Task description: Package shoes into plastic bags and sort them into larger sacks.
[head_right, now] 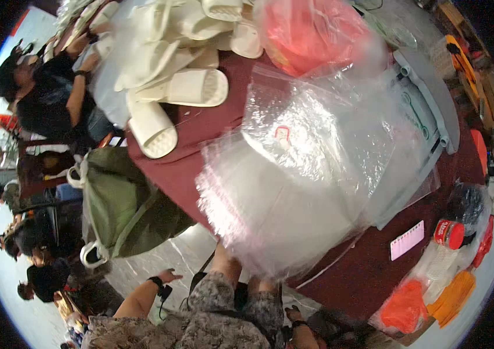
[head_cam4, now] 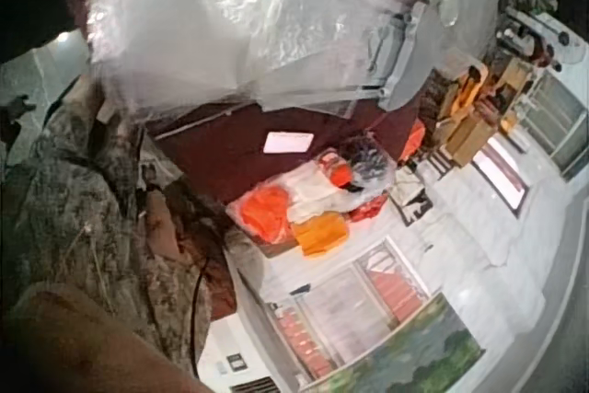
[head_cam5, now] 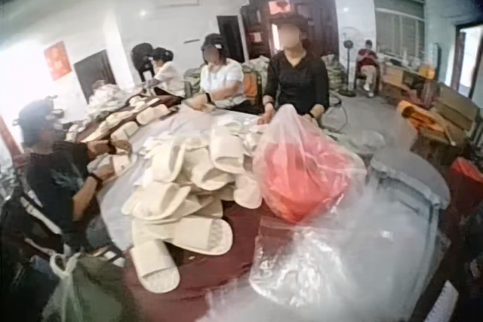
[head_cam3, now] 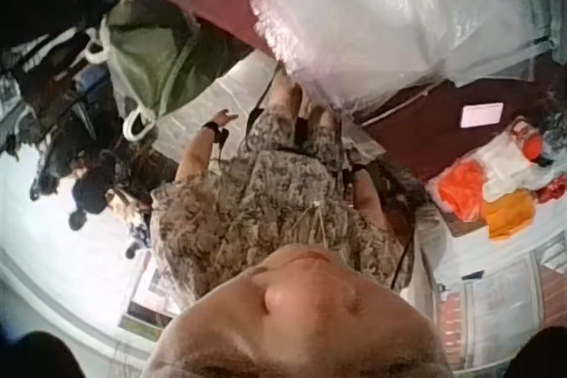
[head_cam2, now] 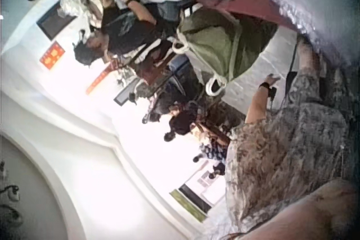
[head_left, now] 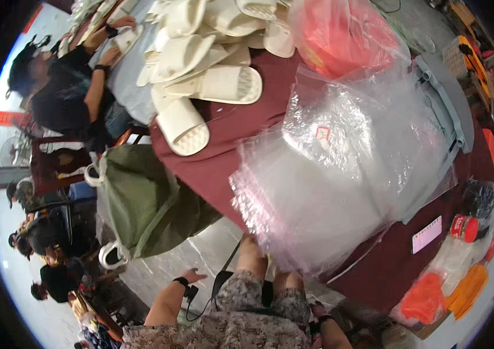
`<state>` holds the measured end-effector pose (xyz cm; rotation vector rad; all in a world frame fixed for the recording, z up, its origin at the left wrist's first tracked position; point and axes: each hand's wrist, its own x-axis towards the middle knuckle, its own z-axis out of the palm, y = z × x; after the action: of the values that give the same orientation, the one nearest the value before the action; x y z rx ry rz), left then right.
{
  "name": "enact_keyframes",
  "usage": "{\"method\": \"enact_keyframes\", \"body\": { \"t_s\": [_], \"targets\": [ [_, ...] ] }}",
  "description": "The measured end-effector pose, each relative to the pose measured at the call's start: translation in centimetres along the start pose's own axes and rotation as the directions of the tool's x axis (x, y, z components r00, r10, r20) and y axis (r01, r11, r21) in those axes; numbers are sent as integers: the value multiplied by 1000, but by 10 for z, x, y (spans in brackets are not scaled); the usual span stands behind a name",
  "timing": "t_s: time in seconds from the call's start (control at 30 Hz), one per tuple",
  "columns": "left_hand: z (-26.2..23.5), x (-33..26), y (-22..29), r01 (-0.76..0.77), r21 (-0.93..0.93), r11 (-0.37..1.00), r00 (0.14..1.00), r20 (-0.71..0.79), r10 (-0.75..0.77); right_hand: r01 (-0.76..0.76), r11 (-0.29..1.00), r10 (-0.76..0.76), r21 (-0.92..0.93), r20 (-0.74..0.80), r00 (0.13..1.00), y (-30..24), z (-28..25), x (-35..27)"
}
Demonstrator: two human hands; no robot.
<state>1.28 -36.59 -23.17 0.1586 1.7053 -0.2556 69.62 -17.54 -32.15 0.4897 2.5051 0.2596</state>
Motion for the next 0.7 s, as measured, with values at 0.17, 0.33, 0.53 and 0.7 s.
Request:
{"method": "enact_keyframes", "body": {
  "t_s": [0.17, 0.33, 0.53, 0.7],
  "targets": [
    [20, 49, 43, 77, 98, 992, 970, 225, -98, 485, 81, -832, -871, 208, 514, -32, -36, 62],
    [54, 40, 64, 21, -140, 990, 916, 398, 37, 370, -225, -845, -901, 370, 387, -28, -29, -1],
    [30, 17, 116, 26, -446, 895, 949, 293, 118, 173, -473, -782, -864, 502, 371, -34, -54, 50],
    [-27, 22, 181, -171, -404, 899, 945, 189, 265, -2, -695, -661, -719, 638, 395, -26, -47, -37]
  ]
}}
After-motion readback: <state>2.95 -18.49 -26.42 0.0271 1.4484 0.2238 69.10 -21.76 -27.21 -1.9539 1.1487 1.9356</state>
